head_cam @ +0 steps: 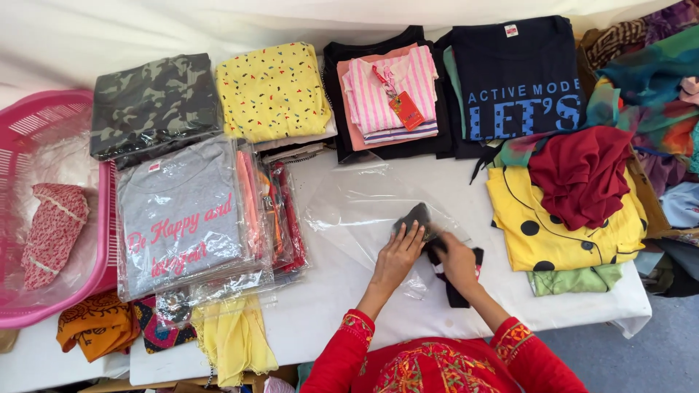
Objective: The person folds various t-shirts and places them into clear plastic bags. They handle a pink t-shirt with a cartoon graphic, a grey t-shirt with text, and a black t-shirt with a butterfly design, arranging each folded item into a bag on a white table.
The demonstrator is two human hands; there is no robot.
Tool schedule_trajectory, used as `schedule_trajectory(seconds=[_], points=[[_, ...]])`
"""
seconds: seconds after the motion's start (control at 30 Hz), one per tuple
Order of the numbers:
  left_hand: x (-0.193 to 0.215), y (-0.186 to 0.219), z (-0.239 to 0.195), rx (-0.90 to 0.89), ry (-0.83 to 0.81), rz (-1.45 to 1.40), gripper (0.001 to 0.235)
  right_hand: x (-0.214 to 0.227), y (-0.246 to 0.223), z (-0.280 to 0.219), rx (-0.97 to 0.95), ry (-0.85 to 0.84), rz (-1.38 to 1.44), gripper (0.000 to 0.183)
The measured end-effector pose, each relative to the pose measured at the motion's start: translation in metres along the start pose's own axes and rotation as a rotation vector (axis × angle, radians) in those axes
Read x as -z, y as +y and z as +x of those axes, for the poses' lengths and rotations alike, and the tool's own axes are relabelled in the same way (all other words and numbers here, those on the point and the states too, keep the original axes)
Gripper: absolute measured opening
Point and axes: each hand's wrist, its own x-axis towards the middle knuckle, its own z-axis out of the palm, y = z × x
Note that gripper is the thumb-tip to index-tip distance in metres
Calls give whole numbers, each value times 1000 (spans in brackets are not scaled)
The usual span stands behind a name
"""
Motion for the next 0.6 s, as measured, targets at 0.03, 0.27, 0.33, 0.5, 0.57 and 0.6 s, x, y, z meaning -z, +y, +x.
schedule_trajectory(seconds=[0.03, 0.27, 0.33, 0.5, 0.57, 0.6], points=[[2, 1, 3, -32, -17, 55, 46, -10, 12, 0, -191, 81, 31, 55], [5, 7, 15, 22, 12, 20, 42, 57, -83, 11, -172, -48, 5, 79], [8, 6, 24, 86, 17, -47, 39, 52, -81, 9, 354, 230, -575, 74], [16, 6, 29, 149, -12, -81, 35, 26, -32, -12, 639, 158, -325, 48], [16, 6, 29, 127, -16, -69, 35, 24, -18, -15, 707, -10, -204, 43], [17, 6, 28, 130, -16, -74, 36, 24, -13, -15, 625, -61, -104, 43]])
